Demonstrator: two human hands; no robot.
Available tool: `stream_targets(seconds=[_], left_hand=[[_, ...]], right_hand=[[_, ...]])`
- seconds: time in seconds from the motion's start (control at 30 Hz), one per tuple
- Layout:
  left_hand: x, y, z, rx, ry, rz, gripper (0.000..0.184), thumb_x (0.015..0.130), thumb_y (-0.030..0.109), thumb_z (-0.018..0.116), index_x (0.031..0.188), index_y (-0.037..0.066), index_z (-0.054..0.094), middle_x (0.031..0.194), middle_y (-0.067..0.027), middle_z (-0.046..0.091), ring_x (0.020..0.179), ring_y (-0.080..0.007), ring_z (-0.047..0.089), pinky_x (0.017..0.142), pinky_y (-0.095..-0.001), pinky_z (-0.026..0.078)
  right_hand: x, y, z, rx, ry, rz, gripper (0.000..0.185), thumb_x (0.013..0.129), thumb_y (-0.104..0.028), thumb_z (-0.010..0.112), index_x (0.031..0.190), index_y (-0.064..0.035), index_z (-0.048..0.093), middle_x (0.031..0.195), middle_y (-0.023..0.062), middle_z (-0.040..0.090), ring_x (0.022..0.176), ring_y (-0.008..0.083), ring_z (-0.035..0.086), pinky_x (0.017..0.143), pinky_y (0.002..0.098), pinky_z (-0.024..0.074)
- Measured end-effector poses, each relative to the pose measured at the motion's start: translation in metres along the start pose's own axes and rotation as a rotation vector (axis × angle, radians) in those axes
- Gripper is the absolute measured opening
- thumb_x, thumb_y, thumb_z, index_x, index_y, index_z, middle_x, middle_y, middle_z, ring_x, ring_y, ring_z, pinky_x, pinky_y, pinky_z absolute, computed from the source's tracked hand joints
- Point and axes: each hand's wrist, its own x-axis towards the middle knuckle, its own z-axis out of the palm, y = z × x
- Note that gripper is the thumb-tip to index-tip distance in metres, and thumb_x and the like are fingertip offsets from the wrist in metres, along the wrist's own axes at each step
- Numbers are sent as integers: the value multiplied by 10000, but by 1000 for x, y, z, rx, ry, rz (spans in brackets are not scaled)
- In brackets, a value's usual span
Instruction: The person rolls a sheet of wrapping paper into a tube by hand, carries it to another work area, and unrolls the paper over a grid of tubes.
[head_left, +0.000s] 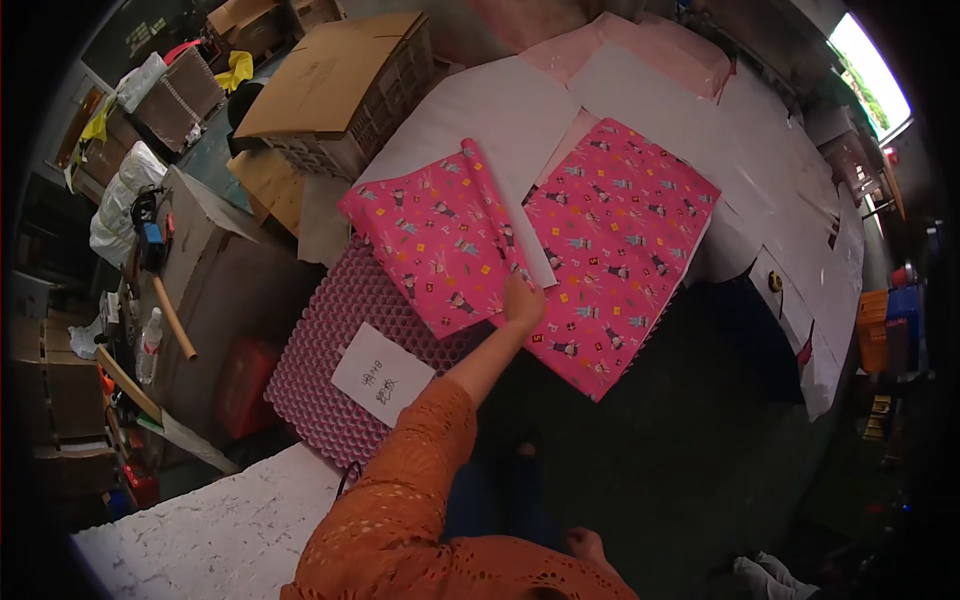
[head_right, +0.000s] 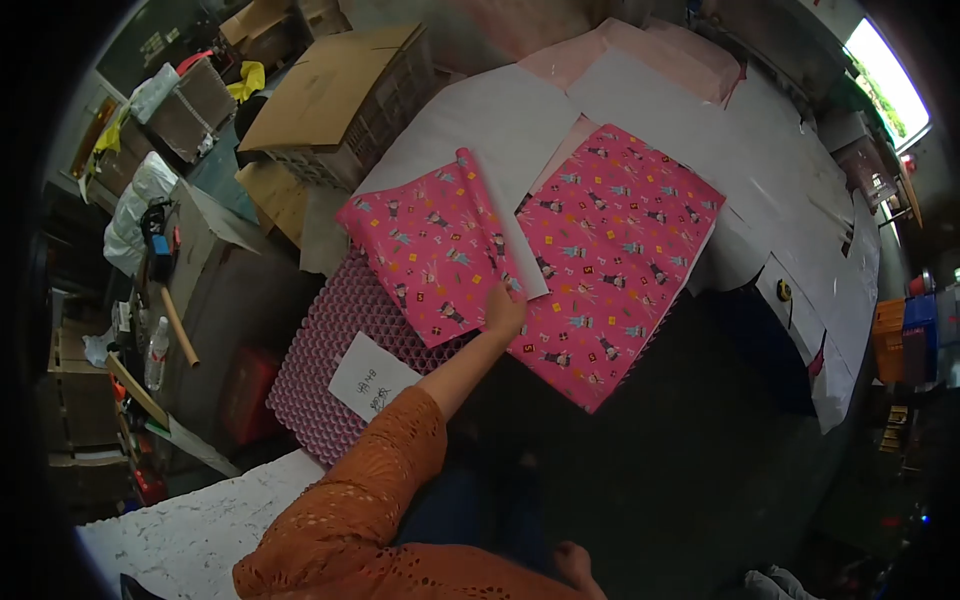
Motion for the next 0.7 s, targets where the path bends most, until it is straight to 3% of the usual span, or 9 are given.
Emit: stream_targets(seconds=[0.1,0.23,0.37,0.4,0.47,0.53,0.57,0.63,0.7], left_hand=[[53,-19,14,185,69,-85,470,843,232,702,1158,-61,515,1134,-252,610,1064,-390,610,892,-466,519],[89,-28,41,157,50,-260,594,819,241,731,1230,-72,439,1164,-282,607,1077,-418,616,905,-475,530],[103,-67,51,86,-3,-353,539,797,212,733,1180,-69,479,1132,-272,635,1033,-404,649,871,-464,540],[97,-70,44,-179,25,-373,481,797,186,706,1157,-67,511,1102,-237,648,984,-362,665,838,-437,544],[81,-72,15,-438,111,-410,426,797,160,679,1133,-65,544,1072,-202,661,935,-320,681,804,-410,549],[35,-78,-41,-997,73,-406,262,820,105,596,1048,-25,582,968,-116,646,805,-211,658,705,-338,541],[11,-87,-77,-985,140,-426,262,820,105,596,1048,-25,582,968,-116,646,805,-211,658,705,-338,541],[-42,-97,-141,-1065,83,-517,294,815,83,566,1099,13,592,906,-50,624,775,-143,611,700,-325,528],[-94,-103,-196,-1161,217,-497,288,807,76,552,1086,19,591,859,-30,596,715,-105,577,644,-282,508]], right_hand=[[0,91,57,11,-65,163,291,887,-203,617,1116,-57,719,1027,156,733,978,276,708,831,376,542],[31,85,69,115,-7,197,290,878,-210,625,1097,-47,722,1009,167,733,969,292,711,830,382,546],[41,59,80,219,18,188,291,866,-220,635,1071,-34,726,986,180,733,956,312,714,828,390,551],[37,52,79,238,14,181,292,863,-222,637,1064,-30,727,980,184,733,953,318,714,827,392,552],[33,36,67,256,-12,150,294,858,-227,642,1052,-23,728,968,191,732,947,328,716,826,396,555],[25,3,36,175,-43,86,296,852,-224,651,1050,-19,728,947,194,733,936,322,720,818,387,554],[30,-40,10,100,-38,25,297,849,-219,657,1056,-17,726,932,193,734,927,310,724,809,377,552],[43,-47,-2,50,-90,0,295,853,-217,655,1057,-16,725,929,191,735,913,305,725,799,370,551],[59,-49,-15,13,-103,-17,293,856,-214,653,1059,-16,724,927,189,735,899,299,727,789,363,550]])
